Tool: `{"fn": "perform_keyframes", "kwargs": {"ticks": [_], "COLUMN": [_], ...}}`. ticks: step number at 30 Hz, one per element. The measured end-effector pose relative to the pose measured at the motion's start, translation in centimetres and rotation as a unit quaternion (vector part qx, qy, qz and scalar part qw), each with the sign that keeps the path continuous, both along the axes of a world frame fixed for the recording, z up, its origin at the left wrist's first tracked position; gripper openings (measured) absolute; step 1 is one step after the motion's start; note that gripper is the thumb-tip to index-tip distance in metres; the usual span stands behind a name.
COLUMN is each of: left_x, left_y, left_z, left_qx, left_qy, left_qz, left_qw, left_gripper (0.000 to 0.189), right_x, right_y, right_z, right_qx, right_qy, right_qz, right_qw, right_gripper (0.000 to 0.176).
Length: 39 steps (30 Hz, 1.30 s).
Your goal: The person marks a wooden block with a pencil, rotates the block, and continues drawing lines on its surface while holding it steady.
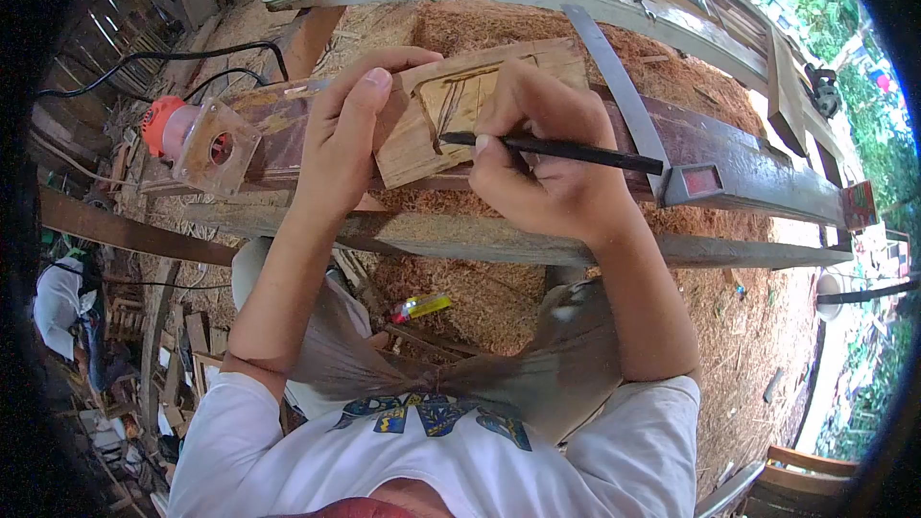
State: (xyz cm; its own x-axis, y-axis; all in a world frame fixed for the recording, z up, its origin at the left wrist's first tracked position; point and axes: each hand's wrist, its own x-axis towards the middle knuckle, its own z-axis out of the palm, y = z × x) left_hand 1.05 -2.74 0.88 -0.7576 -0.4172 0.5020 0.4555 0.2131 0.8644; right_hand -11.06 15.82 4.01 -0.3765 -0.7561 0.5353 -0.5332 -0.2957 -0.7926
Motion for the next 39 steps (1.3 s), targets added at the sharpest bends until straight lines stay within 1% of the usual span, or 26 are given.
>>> {"fn": "perform_keyframes", "kwargs": {"ticks": [1, 5, 7, 8, 11, 13, 14, 16, 17, 19, 20, 22, 23, 24, 26, 28, 29, 31, 35, 37, 38, 39], "left_x": [0.0, 0.2, 0.1, 0.1, 0.3, 0.3, 0.2, 0.1, 0.1, 0.0, 0.1, 0.2, 0.3, 0.3, 0.2, 0.2, 0.3, 0.3, 0.7, 0.7, 0.7, 0.6], "left_y": [0.1, 0.1, 0.1, 0.0, 0.0, 0.0, 0.1, 0.0, 0.0, 0.0, 0.0, 0.0, 0.0, -0.1, -0.1, -0.1, -0.1, -0.1, 0.0, 0.1, 0.1, 0.1], "left_z": [0.0, 0.2, 0.2, 0.0, 0.3, 0.4, 0.3, 0.1, 0.1, 0.1, 0.1, 0.2, 0.2, 0.2, 0.1, 0.1, 0.1, 0.2, 0.6, 0.6, 0.6, 0.5], "left_qx": [0.000, 0.001, -0.006, -0.006, -0.011, -0.017, -0.014, -0.010, -0.011, -0.013, -0.017, -0.024, -0.031, -0.038, -0.038, -0.034, -0.038, -0.043, -0.022, -0.018, -0.022, -0.026], "left_qy": [0.000, -0.002, -0.008, -0.006, -0.010, -0.017, -0.010, -0.003, -0.001, 0.002, 0.002, 0.002, -0.011, -0.023, -0.021, -0.022, -0.026, -0.028, -0.061, -0.077, -0.072, -0.066], "left_qz": [0.000, 0.002, 0.003, 0.005, 0.007, 0.006, 0.010, 0.014, 0.011, 0.008, 0.008, 0.012, 0.013, 0.013, 0.013, 0.009, 0.012, 0.016, 0.015, 0.018, 0.019, 0.021], "left_qw": [1.000, 1.000, 1.000, 1.000, 1.000, 1.000, 1.000, 1.000, 1.000, 1.000, 1.000, 1.000, 0.999, 0.999, 0.999, 0.999, 0.999, 0.999, 0.998, 0.997, 0.997, 0.997], "left_gripper": [0.034, 0.035, 0.035, 0.035, 0.035, 0.035, 0.034, 0.034, 0.034, 0.034, 0.034, 0.034, 0.039, 0.044, 0.044, 0.044, 0.044, 0.044, 0.044, 0.044, 0.044, 0.043], "right_x": [0.0, 0.0, 0.2, 0.1, -0.1, 0.0, 0.0, 0.1, 0.1, 0.0, -0.1, -0.4, -0.3, -0.1, -0.2, -0.3, -0.2, -0.2, -0.4, 0.0, -0.3, -0.8], "right_y": [-0.1, -0.1, -0.2, -0.2, -0.3, 0.0, -0.1, -0.2, -0.2, -0.6, -0.5, -0.2, -0.2, -0.2, -0.5, -0.9, -1.0, -1.2, -1.0, -1.2, -1.0, -0.9], "right_z": [0.1, -0.1, -0.1, -0.1, -0.1, 0.0, 0.0, -0.1, -0.1, 0.0, -0.1, -0.4, -0.4, -0.4, -0.3, -0.1, -0.2, -0.3, -0.1, 0.4, 0.2, -0.3], "right_qx": [-0.010, -0.016, -0.014, -0.014, -0.029, -0.009, -0.010, -0.017, -0.017, -0.038, -0.041, -0.020, -0.024, -0.025, -0.027, -0.049, -0.049, -0.094, -0.066, -0.057, -0.057, -0.059], "right_qy": [0.041, 0.028, -0.038, -0.038, -0.025, 0.029, 0.030, -0.017, -0.017, -0.051, -0.051, 0.002, 0.003, -0.004, -0.010, -0.037, -0.038, -0.023, -0.008, -0.065, -0.064, -0.008], "right_qz": [0.004, 0.016, -0.031, -0.031, -0.030, 0.009, 0.009, -0.007, -0.008, -0.051, -0.050, -0.023, -0.021, -0.017, -0.014, -0.078, -0.079, -0.025, -0.031, -0.082, -0.082, -0.070], "right_qw": [0.999, 0.999, 0.999, 0.999, 0.999, 0.999, 0.999, 1.000, 1.000, 0.997, 0.997, 1.000, 0.999, 1.000, 0.999, 0.995, 0.995, 0.995, 0.997, 0.993, 0.993, 0.996], "right_gripper": [0.017, 0.018, 0.018, 0.018, 0.018, 0.017, 0.017, 0.016, 0.016, 0.016, 0.016, 0.016, 0.016, 0.016, 0.016, 0.016, 0.016, 0.015, 0.015, 0.016, 0.016, 0.016]}}
